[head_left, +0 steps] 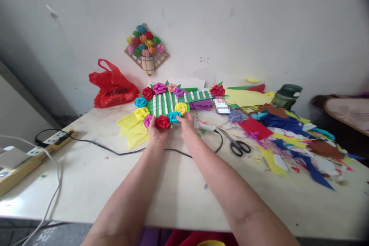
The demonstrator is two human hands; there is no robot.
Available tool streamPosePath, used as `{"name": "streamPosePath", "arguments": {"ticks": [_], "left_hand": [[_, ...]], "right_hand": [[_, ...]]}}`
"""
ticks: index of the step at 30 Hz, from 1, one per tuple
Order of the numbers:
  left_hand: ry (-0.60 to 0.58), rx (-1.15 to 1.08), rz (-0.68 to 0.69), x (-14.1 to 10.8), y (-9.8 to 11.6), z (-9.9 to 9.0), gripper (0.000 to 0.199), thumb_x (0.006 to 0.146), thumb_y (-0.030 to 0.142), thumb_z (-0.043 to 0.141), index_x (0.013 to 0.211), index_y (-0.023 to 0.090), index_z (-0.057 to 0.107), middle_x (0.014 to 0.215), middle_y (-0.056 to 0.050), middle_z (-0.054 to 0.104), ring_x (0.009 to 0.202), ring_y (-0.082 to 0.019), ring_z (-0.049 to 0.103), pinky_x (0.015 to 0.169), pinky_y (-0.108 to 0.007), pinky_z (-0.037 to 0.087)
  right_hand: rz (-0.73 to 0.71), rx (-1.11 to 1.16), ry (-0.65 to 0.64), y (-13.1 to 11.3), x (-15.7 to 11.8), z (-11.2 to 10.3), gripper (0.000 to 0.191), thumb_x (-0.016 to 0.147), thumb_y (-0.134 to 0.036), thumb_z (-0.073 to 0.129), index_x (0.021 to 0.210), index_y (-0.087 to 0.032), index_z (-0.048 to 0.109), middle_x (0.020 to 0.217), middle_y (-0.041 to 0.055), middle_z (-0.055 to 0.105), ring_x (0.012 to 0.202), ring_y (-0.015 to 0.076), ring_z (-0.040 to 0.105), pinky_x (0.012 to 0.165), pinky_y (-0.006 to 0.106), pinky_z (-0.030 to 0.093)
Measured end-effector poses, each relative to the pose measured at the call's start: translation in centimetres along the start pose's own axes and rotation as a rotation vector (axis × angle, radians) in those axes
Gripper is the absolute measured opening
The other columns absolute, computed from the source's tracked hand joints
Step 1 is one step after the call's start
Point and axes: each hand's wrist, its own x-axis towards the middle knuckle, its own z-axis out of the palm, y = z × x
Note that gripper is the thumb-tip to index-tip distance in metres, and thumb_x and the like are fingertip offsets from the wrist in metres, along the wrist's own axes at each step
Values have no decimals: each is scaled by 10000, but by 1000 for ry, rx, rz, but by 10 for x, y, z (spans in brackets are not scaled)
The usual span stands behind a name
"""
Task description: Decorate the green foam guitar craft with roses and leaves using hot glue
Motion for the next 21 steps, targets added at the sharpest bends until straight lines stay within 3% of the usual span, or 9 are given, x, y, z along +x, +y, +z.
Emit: {"name": "streamPosePath", "arguments": {"ticks": [4,6,10,12,16,21], "left_hand": [[5,-13,11,8,5,-4,100,703,243,594,687,177,521,655,-19,591,642,-149,597,661,-298,502],[-1,-35,19,11,8,-6,93,688,218,591,678,178,509,637,-17,587,625,-151,592,647,-305,505],[17,-42,50,16,15,-8,104,671,174,587,649,179,486,578,8,552,546,-121,557,614,-275,500],[31,-50,48,18,18,-9,113,674,163,580,637,180,474,560,19,537,521,-112,547,605,-266,498],[42,-94,10,18,21,-8,75,700,151,545,659,177,487,566,15,551,523,-127,561,584,-281,498],[76,-48,-10,17,23,-6,62,715,154,529,661,167,502,563,3,572,502,-140,564,519,-271,482]], "right_hand": [[-33,-41,-18,2,1,-3,277,587,-262,638,817,-169,516,774,2,617,671,122,559,596,230,458],[-50,-104,63,0,3,-6,220,652,-303,581,813,-176,502,775,1,595,637,117,539,525,219,435],[-79,-209,202,-10,9,-13,40,750,-222,438,719,-199,443,653,-38,533,461,72,438,450,201,369],[-84,-219,184,-19,12,-16,134,793,-250,407,668,-201,414,582,-44,513,402,62,390,416,196,334],[6,-118,44,-40,12,-15,343,828,-479,376,667,-183,442,504,-37,505,345,48,336,344,178,221],[-6,-16,11,-52,16,-12,367,790,-547,417,709,-191,441,475,-73,479,317,38,289,323,165,153]]}}
